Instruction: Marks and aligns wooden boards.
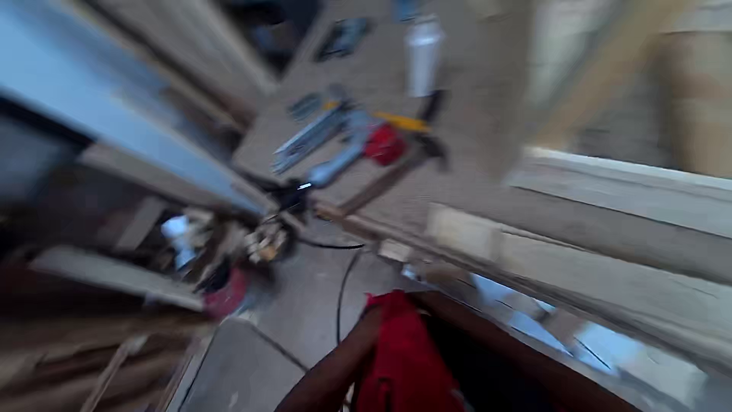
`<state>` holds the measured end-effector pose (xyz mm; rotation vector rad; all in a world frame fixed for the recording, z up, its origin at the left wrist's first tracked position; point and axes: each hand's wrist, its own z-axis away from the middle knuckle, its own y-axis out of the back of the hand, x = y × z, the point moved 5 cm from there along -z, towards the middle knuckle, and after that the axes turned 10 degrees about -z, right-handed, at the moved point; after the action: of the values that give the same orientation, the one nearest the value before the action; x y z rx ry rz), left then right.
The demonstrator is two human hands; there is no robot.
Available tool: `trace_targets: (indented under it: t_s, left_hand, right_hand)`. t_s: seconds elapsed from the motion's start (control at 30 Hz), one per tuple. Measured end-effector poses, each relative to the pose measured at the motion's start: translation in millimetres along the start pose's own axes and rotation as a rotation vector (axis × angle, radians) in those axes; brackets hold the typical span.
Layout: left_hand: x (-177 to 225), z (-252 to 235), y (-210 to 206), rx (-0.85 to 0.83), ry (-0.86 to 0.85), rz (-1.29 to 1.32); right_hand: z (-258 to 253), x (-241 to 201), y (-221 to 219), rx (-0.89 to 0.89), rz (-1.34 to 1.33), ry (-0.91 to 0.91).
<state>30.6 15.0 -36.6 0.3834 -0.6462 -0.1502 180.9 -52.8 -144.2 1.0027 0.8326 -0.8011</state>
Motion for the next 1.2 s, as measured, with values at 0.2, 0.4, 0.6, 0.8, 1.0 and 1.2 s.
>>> trace_targets:
  t_s: [0.2,0.4,0.6,0.8,1.0,1.2]
  left_hand:
    - [-93,-71,-42,0.118,-0.030,-0.253]
    - [-75,-38,-8,0.163,-0.093,-0.140]
    - [-58,-42,-7,0.016,0.236,-0.377]
    - [-92,-4,32,0.425,-0.196,-0.018]
    - [-104,66,127,0.922,-0.387,0.833]
    - [-5,6,103,0.778,-0.451,0.507]
  right_hand:
    - [-41,22,-17,0.111,-0.020,-0.039]
    - [-55,34,-15,0.177,0.020,-0.033]
    - [-46,23,6,0.313,0.023,-0.012]
    - [-9,-10,34,0.333,0.000,-0.045]
    - [36,6,48,0.189,0.015,-0.199]
    - [152,-68,148,0.625,0.521,0.294]
